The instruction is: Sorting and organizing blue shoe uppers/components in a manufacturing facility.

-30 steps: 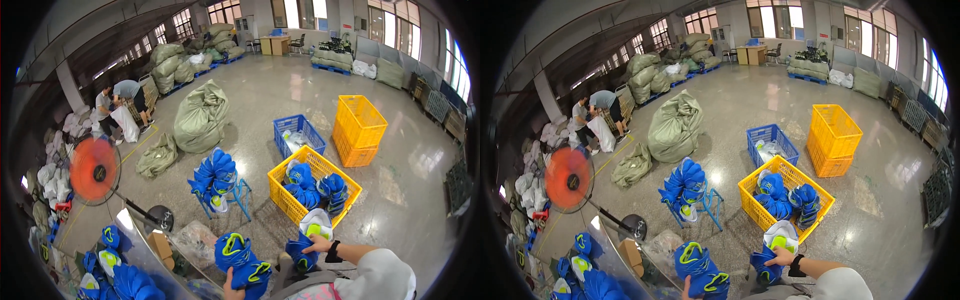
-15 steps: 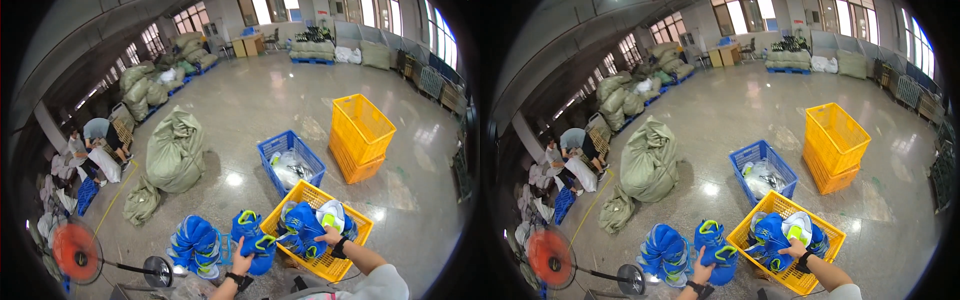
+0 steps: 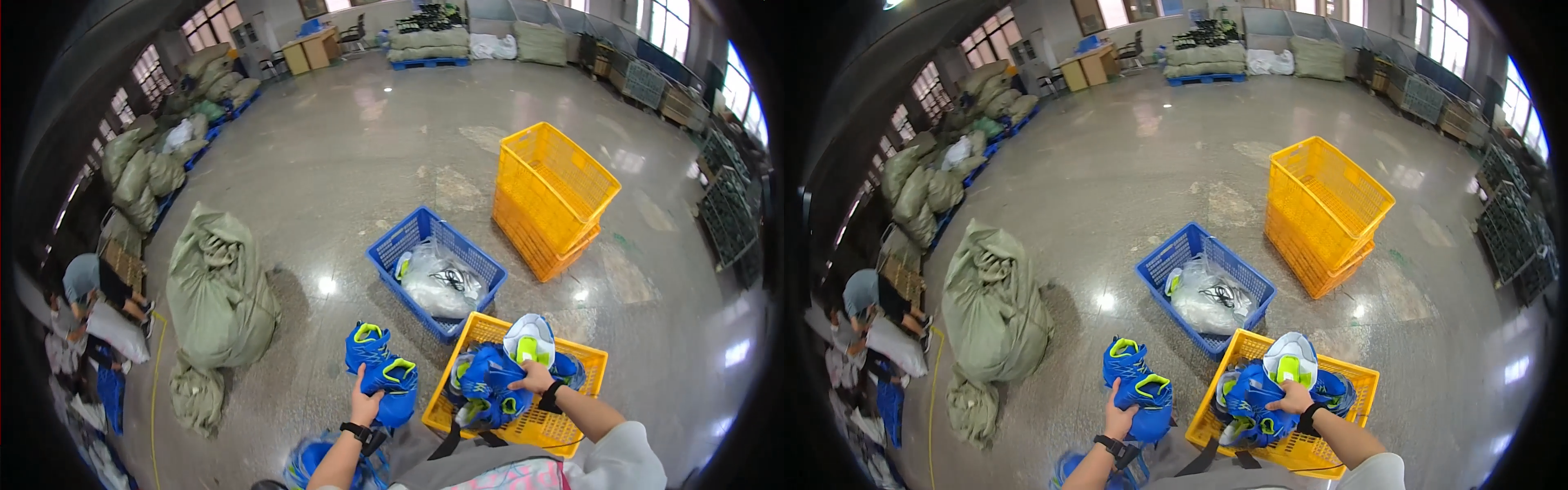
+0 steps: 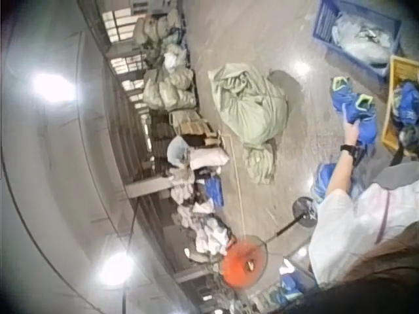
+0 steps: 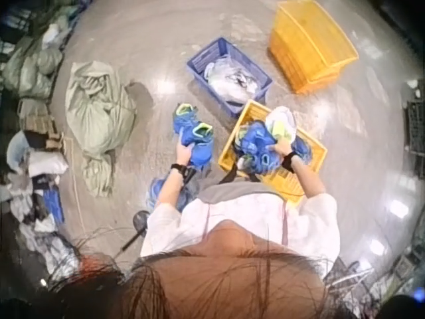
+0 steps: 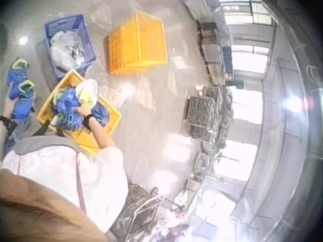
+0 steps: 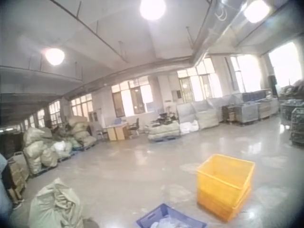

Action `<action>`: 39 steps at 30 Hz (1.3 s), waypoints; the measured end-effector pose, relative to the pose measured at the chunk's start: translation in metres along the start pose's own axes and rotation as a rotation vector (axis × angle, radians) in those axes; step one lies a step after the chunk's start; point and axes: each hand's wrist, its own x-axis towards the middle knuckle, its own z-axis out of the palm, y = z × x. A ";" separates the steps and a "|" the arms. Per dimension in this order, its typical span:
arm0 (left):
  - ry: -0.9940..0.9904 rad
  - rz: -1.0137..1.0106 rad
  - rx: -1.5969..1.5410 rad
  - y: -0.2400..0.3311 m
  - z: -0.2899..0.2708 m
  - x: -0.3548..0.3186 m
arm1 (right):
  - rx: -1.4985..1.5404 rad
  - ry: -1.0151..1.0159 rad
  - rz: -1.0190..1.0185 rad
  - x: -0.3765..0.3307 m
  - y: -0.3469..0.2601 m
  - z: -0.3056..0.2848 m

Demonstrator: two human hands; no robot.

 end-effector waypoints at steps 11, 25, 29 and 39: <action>-0.266 0.089 0.050 0.002 -0.032 0.293 | -0.374 0.080 0.013 0.137 -0.130 0.016; -0.376 -0.046 0.052 -0.096 0.192 0.439 | -0.201 0.660 0.273 0.241 -0.125 0.004; -0.349 -0.355 -0.259 -0.183 0.243 0.479 | -0.208 0.552 0.323 0.337 -0.110 -0.001; -0.873 -0.511 0.303 -0.363 0.246 0.527 | -0.249 0.342 0.369 0.511 -0.093 0.051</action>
